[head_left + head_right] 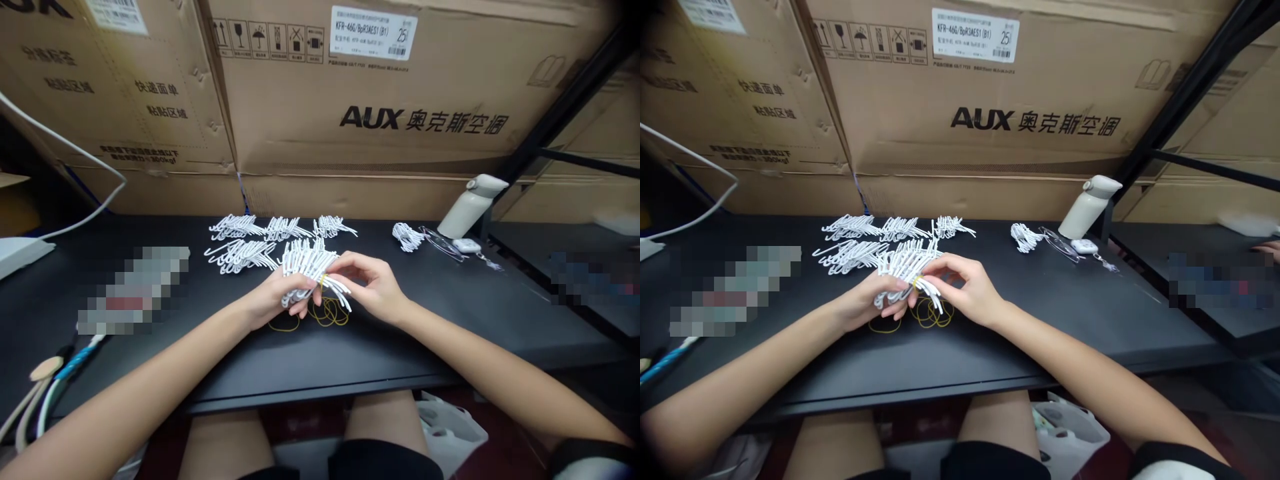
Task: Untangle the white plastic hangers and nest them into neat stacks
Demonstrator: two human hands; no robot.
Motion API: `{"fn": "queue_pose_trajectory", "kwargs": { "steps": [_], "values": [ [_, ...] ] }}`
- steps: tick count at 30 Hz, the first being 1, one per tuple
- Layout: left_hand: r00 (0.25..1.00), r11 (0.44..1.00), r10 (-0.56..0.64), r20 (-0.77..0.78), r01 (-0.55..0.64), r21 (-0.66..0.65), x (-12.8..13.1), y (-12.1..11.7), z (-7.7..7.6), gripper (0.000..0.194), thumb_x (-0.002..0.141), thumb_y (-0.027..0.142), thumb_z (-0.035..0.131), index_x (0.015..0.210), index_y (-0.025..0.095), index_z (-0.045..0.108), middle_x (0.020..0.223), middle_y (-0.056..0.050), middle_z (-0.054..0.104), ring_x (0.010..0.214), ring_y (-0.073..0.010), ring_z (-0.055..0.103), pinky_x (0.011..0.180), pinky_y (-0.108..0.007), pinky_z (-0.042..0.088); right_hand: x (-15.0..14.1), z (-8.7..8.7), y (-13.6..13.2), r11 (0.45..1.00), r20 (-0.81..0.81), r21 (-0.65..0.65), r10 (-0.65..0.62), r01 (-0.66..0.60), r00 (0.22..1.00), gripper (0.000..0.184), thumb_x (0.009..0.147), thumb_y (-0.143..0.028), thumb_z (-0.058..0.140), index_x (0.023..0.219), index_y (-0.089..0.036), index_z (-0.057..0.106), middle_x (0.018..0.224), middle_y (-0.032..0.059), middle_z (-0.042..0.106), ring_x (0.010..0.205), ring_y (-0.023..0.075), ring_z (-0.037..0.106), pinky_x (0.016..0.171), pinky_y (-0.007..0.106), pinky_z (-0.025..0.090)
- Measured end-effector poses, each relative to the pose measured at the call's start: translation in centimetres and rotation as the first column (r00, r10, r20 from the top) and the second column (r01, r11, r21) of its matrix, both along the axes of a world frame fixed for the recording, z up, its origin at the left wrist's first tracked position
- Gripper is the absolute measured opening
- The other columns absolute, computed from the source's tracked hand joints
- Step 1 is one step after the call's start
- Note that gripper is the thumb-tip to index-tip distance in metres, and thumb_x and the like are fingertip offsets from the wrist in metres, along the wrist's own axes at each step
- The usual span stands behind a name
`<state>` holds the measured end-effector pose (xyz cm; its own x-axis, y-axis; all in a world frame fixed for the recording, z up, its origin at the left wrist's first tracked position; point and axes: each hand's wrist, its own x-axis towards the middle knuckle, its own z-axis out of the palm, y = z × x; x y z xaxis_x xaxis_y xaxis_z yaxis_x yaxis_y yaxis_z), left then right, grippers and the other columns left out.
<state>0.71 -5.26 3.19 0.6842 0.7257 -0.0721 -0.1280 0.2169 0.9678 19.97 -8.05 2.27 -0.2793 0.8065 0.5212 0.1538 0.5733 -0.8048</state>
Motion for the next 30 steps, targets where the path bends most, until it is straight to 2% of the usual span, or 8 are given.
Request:
{"fn": "queue_pose_trajectory", "kwargs": {
  "steps": [7, 13, 16, 19, 21, 24, 27, 30],
  "values": [
    [0.999, 0.998, 0.051, -0.018, -0.051, 0.041, 0.0, 0.2, -0.2, 0.014, 0.068, 0.023, 0.061, 0.063, 0.010, 0.063, 0.058, -0.003, 0.064, 0.032, -0.0041, 0.039, 0.043, -0.023, 0.045, 0.1, 0.3, 0.2, 0.982, -0.043, -0.172, 0.076, -0.083, 0.996, 0.014, 0.082, -0.030, 0.065, 0.086, -0.017, 0.065, 0.082, 0.0031, 0.063, 0.069, 0.0124, 0.059, 0.061, 0.026, 0.048],
    [0.980, 0.979, 0.196, 0.024, -0.197, 0.056, 0.2, 0.2, -0.1, 0.016, 0.068, 0.023, 0.059, 0.059, 0.010, 0.061, 0.055, -0.001, 0.062, 0.031, -0.0032, 0.036, 0.043, -0.022, 0.043, 0.5, 0.6, 1.2, 0.846, -0.263, -0.442, 0.193, -0.297, 0.945, 0.021, 0.078, -0.035, 0.068, 0.081, -0.016, 0.061, 0.074, 0.0003, 0.058, 0.061, 0.0097, 0.054, 0.053, 0.023, 0.048],
    [0.940, 0.935, 0.334, 0.061, -0.339, 0.106, 0.3, 0.3, -0.1, 0.017, 0.069, 0.023, 0.058, 0.056, 0.011, 0.058, 0.055, 0.000, 0.060, 0.031, -0.0035, 0.035, 0.043, -0.024, 0.044, 0.6, 0.6, 1.6, 0.816, -0.331, -0.474, 0.183, -0.331, 0.926, 0.019, 0.078, -0.033, 0.068, 0.081, -0.016, 0.061, 0.075, 0.0006, 0.059, 0.067, 0.0096, 0.055, 0.058, 0.022, 0.049],
    [0.871, 0.855, 0.476, 0.120, -0.491, 0.170, 0.2, 0.5, -0.1, 0.015, 0.067, 0.021, 0.060, 0.055, 0.013, 0.055, 0.053, 0.001, 0.058, 0.032, -0.0037, 0.035, 0.043, -0.023, 0.044, 0.8, 0.8, 1.8, 0.837, -0.366, -0.454, 0.139, -0.307, 0.920, 0.017, 0.078, -0.030, 0.068, 0.078, -0.015, 0.061, 0.076, 0.0002, 0.059, 0.073, 0.0089, 0.056, 0.071, 0.023, 0.048],
    [0.851, 0.851, 0.506, 0.141, -0.519, 0.079, 0.0, 0.8, -0.1, 0.015, 0.068, 0.022, 0.057, 0.056, 0.014, 0.054, 0.054, 0.001, 0.059, 0.031, -0.0028, 0.033, 0.045, -0.023, 0.045, 0.9, 1.0, 1.8, 0.836, -0.365, -0.448, 0.152, -0.316, 0.919, 0.017, 0.078, -0.028, 0.069, 0.074, -0.015, 0.059, 0.072, -0.0011, 0.058, 0.070, 0.0082, 0.055, 0.074, 0.024, 0.048],
    [0.831, 0.843, 0.539, 0.140, -0.533, -0.076, -0.3, 1.2, -0.1, 0.017, 0.070, 0.023, 0.053, 0.054, 0.016, 0.051, 0.054, 0.002, 0.059, 0.030, -0.0018, 0.029, 0.047, -0.023, 0.047, 1.0, 1.3, 1.8, 0.806, -0.363, -0.476, 0.184, -0.352, 0.914, 0.021, 0.078, -0.030, 0.069, 0.072, -0.016, 0.056, 0.055, -0.0064, 0.047, 0.049, 0.0055, 0.042, 0.057, 0.024, 0.046],
    [0.802, 0.801, 0.585, 0.119, -0.595, 0.073, -0.2, 0.9, 0.0, 0.018, 0.069, 0.023, 0.057, 0.053, 0.015, 0.053, 0.054, 0.001, 0.059, 0.031, -0.0028, 0.032, 0.048, -0.024, 0.049, 1.2, 1.3, 1.9, 0.739, -0.357, -0.562, 0.187, -0.371, 0.915, 0.026, 0.079, -0.034, 0.067, 0.068, -0.017, 0.051, 0.044, -0.0116, 0.032, 0.037, 0.0029, 0.022, 0.041, 0.020, 0.034],
    [0.835, 0.800, 0.541, 0.100, -0.548, 0.245, 0.3, 0.1, 0.1, 0.016, 0.067, 0.023, 0.061, 0.054, 0.014, 0.056, 0.054, 0.000, 0.059, 0.033, -0.0041, 0.035, 0.047, -0.025, 0.049, 1.6, 1.1, 2.1, 0.704, -0.431, -0.588, 0.144, -0.398, 0.891, 0.035, 0.080, -0.035, 0.067, 0.060, -0.018, 0.043, 0.042, -0.0129, 0.026, 0.036, 0.0020, 0.018, 0.039, 0.018, 0.029]
  ]
}}
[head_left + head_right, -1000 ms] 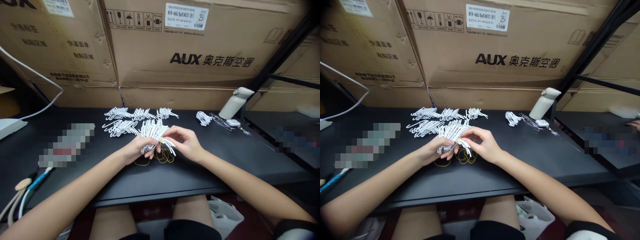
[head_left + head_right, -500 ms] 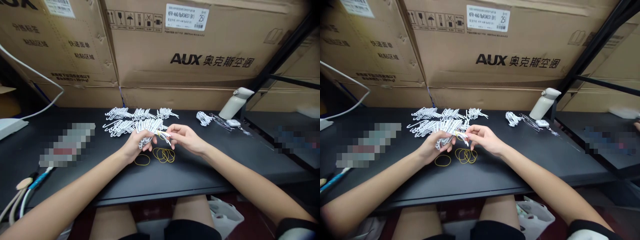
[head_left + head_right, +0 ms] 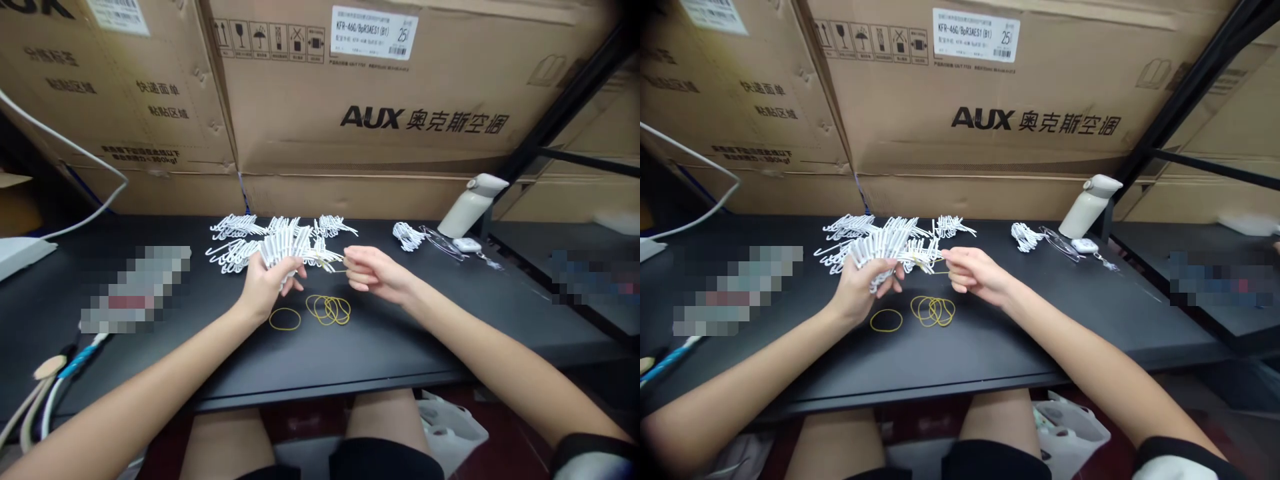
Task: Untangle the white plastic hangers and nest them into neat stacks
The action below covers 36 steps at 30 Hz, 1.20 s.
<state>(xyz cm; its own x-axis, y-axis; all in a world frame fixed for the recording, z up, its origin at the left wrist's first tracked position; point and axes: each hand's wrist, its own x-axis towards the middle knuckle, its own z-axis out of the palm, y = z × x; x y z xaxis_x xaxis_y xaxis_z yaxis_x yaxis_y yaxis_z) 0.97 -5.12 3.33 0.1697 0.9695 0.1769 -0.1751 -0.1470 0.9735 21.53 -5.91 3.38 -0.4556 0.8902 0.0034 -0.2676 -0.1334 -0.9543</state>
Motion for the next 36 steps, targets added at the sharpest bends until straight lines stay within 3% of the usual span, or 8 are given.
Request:
{"fn": "queue_pose_trajectory", "kwargs": {
  "steps": [4, 7, 12, 15, 17, 23, 31, 36],
  "values": [
    [0.994, 0.995, 0.025, 0.105, -0.014, -0.099, 0.2, -0.1, -0.1, 0.017, 0.070, 0.025, 0.058, 0.057, 0.014, 0.055, 0.056, 0.001, 0.059, 0.033, -0.0032, 0.033, 0.051, -0.027, 0.053, -0.1, -0.1, -0.3, 0.984, 0.080, 0.168, -0.066, 0.052, 0.995, 0.023, 0.081, -0.036, 0.064, 0.073, -0.016, 0.059, 0.043, -0.0089, 0.047, 0.032, 0.0030, 0.031, 0.040, 0.020, 0.033],
    [0.984, 0.987, 0.140, 0.107, -0.129, -0.099, -0.2, 0.5, -0.3, 0.015, 0.071, 0.025, 0.058, 0.061, 0.015, 0.054, 0.057, 0.003, 0.058, 0.034, -0.0032, 0.034, 0.054, -0.027, 0.054, -0.6, -0.1, -1.0, 0.970, 0.197, 0.241, -0.066, 0.017, 0.978, 0.024, 0.082, -0.035, 0.063, 0.094, -0.015, 0.065, 0.065, -0.0004, 0.067, 0.034, 0.0033, 0.041, 0.038, 0.020, 0.031],
    [0.978, 0.979, 0.195, -0.069, -0.190, 0.075, -0.1, 0.2, -0.2, 0.014, 0.069, 0.027, 0.064, 0.066, 0.015, 0.055, 0.059, 0.002, 0.059, 0.036, -0.0042, 0.039, 0.052, -0.028, 0.055, -0.6, -0.4, -0.5, 0.987, 0.019, 0.054, -0.155, 0.154, 0.988, 0.024, 0.075, -0.032, 0.069, 0.094, -0.019, 0.062, 0.081, 0.0005, 0.071, 0.039, 0.0027, 0.042, 0.040, 0.020, 0.033],
    [0.964, 0.984, 0.169, -0.207, -0.155, 0.084, 0.3, -0.3, -0.2, 0.015, 0.068, 0.026, 0.066, 0.070, 0.015, 0.056, 0.057, 0.002, 0.058, 0.037, -0.0062, 0.045, 0.050, -0.027, 0.055, 0.0, -0.9, 0.7, 0.952, -0.096, -0.119, -0.292, 0.281, 0.952, 0.022, 0.070, -0.031, 0.072, 0.084, -0.020, 0.060, 0.076, -0.0025, 0.068, 0.040, 0.0020, 0.035, 0.041, 0.019, 0.033],
    [0.964, 0.987, 0.157, -0.214, -0.146, 0.065, 0.4, -0.4, -0.2, 0.014, 0.068, 0.025, 0.065, 0.070, 0.015, 0.056, 0.057, 0.002, 0.058, 0.037, -0.0057, 0.044, 0.050, -0.028, 0.056, 0.4, -1.4, 1.4, 0.932, -0.051, -0.123, -0.350, 0.341, 0.936, 0.024, 0.067, -0.033, 0.074, 0.080, -0.019, 0.059, 0.070, -0.0025, 0.066, 0.042, 0.0034, 0.038, 0.043, 0.020, 0.035],
    [0.972, 0.964, 0.229, 0.043, -0.220, -0.149, -1.0, 1.4, 0.1, 0.015, 0.068, 0.026, 0.063, 0.066, 0.015, 0.054, 0.062, 0.001, 0.061, 0.037, -0.0032, 0.039, 0.058, -0.031, 0.058, 0.5, -2.2, 1.3, 0.832, 0.255, 0.345, -0.529, 0.434, 0.810, 0.030, 0.067, -0.042, 0.074, 0.067, -0.016, 0.058, 0.039, -0.0071, 0.046, 0.037, 0.0066, 0.039, 0.042, 0.022, 0.035],
    [1.000, 0.972, 0.013, 0.018, -0.008, -0.236, -1.0, 1.3, -0.1, 0.017, 0.069, 0.028, 0.063, 0.067, 0.013, 0.056, 0.067, -0.001, 0.063, 0.037, -0.0036, 0.039, 0.056, -0.031, 0.056, -0.4, -2.4, 0.6, 0.859, 0.293, 0.413, -0.439, 0.301, 0.850, 0.030, 0.070, -0.040, 0.071, 0.084, -0.015, 0.062, 0.071, 0.0015, 0.062, 0.050, 0.0098, 0.055, 0.047, 0.024, 0.045],
    [0.996, 0.982, 0.053, 0.069, -0.040, -0.183, -0.8, 1.1, -0.3, 0.016, 0.069, 0.028, 0.062, 0.067, 0.013, 0.056, 0.068, -0.001, 0.063, 0.037, -0.0044, 0.041, 0.053, -0.028, 0.053, 0.3, -2.9, 1.2, 0.747, 0.436, 0.633, -0.561, 0.203, 0.703, 0.022, 0.075, -0.033, 0.066, 0.089, -0.016, 0.066, 0.075, 0.0030, 0.064, 0.058, 0.0118, 0.055, 0.052, 0.024, 0.044]
  ]
}}
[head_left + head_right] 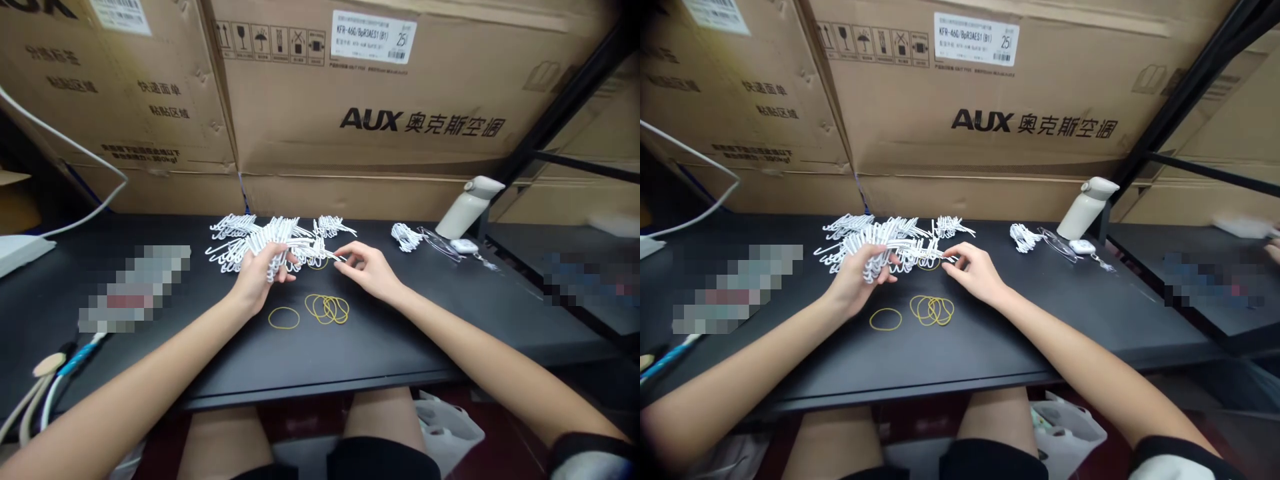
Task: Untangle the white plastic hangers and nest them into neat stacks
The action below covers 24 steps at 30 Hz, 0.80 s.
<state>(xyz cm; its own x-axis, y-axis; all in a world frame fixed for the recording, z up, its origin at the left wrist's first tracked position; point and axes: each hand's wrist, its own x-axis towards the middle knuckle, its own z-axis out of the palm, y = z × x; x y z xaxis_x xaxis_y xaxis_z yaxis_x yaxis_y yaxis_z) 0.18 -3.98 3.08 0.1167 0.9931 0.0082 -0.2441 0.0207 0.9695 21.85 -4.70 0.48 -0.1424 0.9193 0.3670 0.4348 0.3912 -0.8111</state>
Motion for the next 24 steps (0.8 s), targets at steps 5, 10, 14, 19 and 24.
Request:
{"fn": "queue_pose_trajectory", "kwargs": {
  "steps": [5, 10, 14, 19, 24],
  "values": [
    [0.997, 0.999, 0.036, 0.066, -0.035, -0.022, -0.4, 0.6, -0.2, 0.015, 0.070, 0.028, 0.061, 0.068, 0.015, 0.054, 0.067, 0.001, 0.064, 0.038, -0.0045, 0.041, 0.052, -0.025, 0.051, -0.8, -0.7, 1.5, 0.998, 0.102, 0.064, -0.026, 0.019, 0.994, 0.016, 0.076, -0.028, 0.063, 0.087, -0.016, 0.065, 0.072, 0.0014, 0.065, 0.057, 0.0118, 0.057, 0.060, 0.026, 0.045],
    [0.994, 0.997, -0.010, 0.113, 0.018, -0.074, -0.4, 0.7, -0.1, 0.015, 0.070, 0.028, 0.062, 0.067, 0.015, 0.056, 0.069, 0.000, 0.065, 0.042, -0.0054, 0.045, 0.052, -0.023, 0.051, -1.3, -1.1, 2.5, 0.997, 0.022, 0.072, -0.018, 0.016, 1.000, 0.013, 0.074, -0.027, 0.064, 0.077, -0.015, 0.062, 0.079, 0.0037, 0.066, 0.058, 0.0108, 0.056, 0.060, 0.027, 0.046],
    [0.985, 0.992, -0.005, 0.171, 0.027, -0.126, -0.3, 0.7, 0.1, 0.014, 0.069, 0.026, 0.066, 0.075, 0.014, 0.061, 0.076, -0.003, 0.069, 0.052, -0.0075, 0.054, 0.055, -0.021, 0.052, -0.3, 0.5, 1.6, 0.993, -0.196, -0.078, 0.070, -0.086, 0.978, 0.022, 0.069, -0.033, 0.071, 0.079, -0.014, 0.066, 0.070, 0.0036, 0.065, 0.057, 0.0121, 0.056, 0.049, 0.025, 0.045],
    [0.980, 0.988, 0.003, 0.198, 0.027, -0.152, -0.3, 0.7, 0.1, 0.015, 0.067, 0.022, 0.070, 0.079, 0.014, 0.066, 0.090, -0.005, 0.070, 0.061, -0.0084, 0.058, 0.057, -0.020, 0.053, 0.1, 2.6, -0.9, 0.852, -0.297, -0.325, 0.319, -0.410, 0.900, 0.024, 0.065, -0.033, 0.077, 0.075, -0.013, 0.069, 0.063, 0.0013, 0.064, 0.049, 0.0085, 0.052, 0.044, 0.022, 0.044],
    [0.982, 0.982, -0.016, 0.188, 0.051, -0.182, -0.4, 0.8, -0.2, 0.016, 0.065, 0.021, 0.072, 0.078, 0.013, 0.068, 0.095, -0.004, 0.069, 0.063, -0.0072, 0.057, 0.057, -0.019, 0.052, -1.1, 2.0, -2.4, 0.724, -0.184, -0.430, 0.514, -0.539, 0.838, 0.023, 0.069, -0.033, 0.075, 0.078, -0.012, 0.070, 0.065, 0.0024, 0.066, 0.053, 0.0083, 0.054, 0.047, 0.020, 0.044]
  ]
}}
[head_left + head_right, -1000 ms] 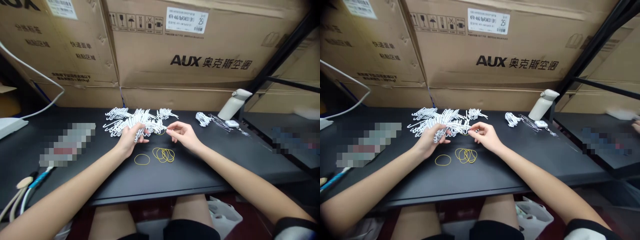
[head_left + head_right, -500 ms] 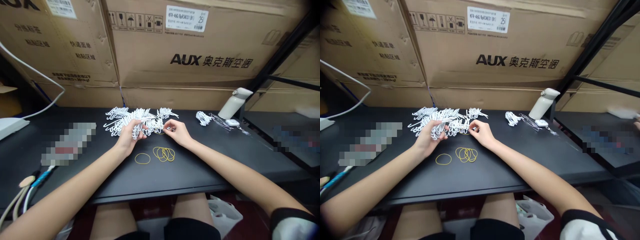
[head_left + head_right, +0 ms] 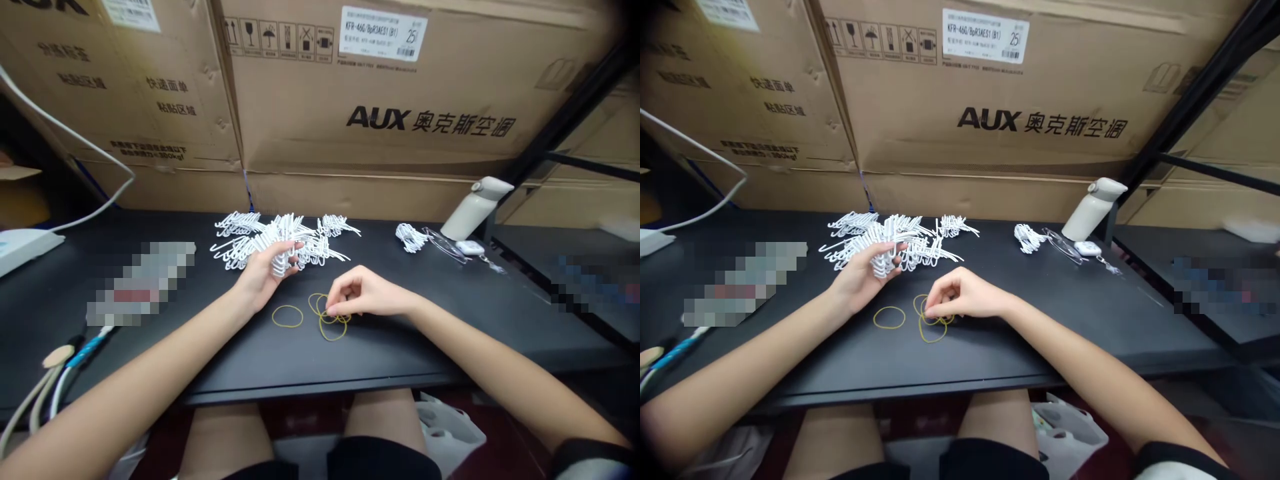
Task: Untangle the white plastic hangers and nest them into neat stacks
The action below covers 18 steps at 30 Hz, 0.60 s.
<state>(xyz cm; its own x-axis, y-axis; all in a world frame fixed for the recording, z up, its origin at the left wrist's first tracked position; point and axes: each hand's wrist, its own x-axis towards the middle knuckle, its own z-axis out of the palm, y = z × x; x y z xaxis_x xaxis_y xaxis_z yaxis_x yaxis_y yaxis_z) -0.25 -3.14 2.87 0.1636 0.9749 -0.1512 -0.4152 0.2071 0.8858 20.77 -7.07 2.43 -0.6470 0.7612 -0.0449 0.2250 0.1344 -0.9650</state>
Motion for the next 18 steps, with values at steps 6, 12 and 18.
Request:
{"fn": "queue_pose_trajectory", "kwargs": {
  "steps": [6, 12, 18],
  "values": [
    [0.998, 0.999, -0.053, -0.036, 0.052, -0.016, 0.0, 0.1, -0.2, 0.020, 0.066, 0.025, 0.073, 0.080, 0.012, 0.070, 0.080, -0.004, 0.067, 0.061, -0.0079, 0.056, 0.053, -0.018, 0.050, -0.2, -0.7, -0.1, 0.994, 0.098, 0.106, -0.021, 0.011, 0.995, 0.028, 0.071, -0.038, 0.073, 0.080, -0.012, 0.070, 0.064, 0.0019, 0.064, 0.051, 0.0073, 0.050, 0.049, 0.019, 0.040],
    [0.992, 0.995, -0.095, -0.087, 0.094, -0.017, 0.1, 0.1, -0.3, 0.022, 0.068, 0.029, 0.073, 0.084, 0.015, 0.067, 0.082, -0.004, 0.068, 0.058, -0.0094, 0.056, 0.050, -0.021, 0.050, 0.0, -0.7, 0.0, 0.750, -0.023, 0.574, -0.386, 0.328, 0.922, 0.023, 0.079, -0.037, 0.065, 0.074, -0.015, 0.066, 0.069, 0.0015, 0.060, 0.047, 0.0062, 0.040, 0.046, 0.022, 0.035],
    [0.938, 0.950, -0.295, -0.184, 0.308, 0.050, 0.3, -0.4, -0.3, 0.030, 0.068, 0.029, 0.075, 0.090, 0.012, 0.065, 0.086, -0.008, 0.070, 0.059, -0.0112, 0.059, 0.052, -0.024, 0.050, -0.9, 0.5, 0.2, 0.349, -0.131, 0.882, -0.461, 0.316, 0.877, 0.066, 0.072, -0.043, 0.072, 0.126, -0.014, 0.049, 0.128, 0.0177, 0.053, 0.115, 0.0280, 0.053, 0.093, 0.044, 0.048]
  ]
}}
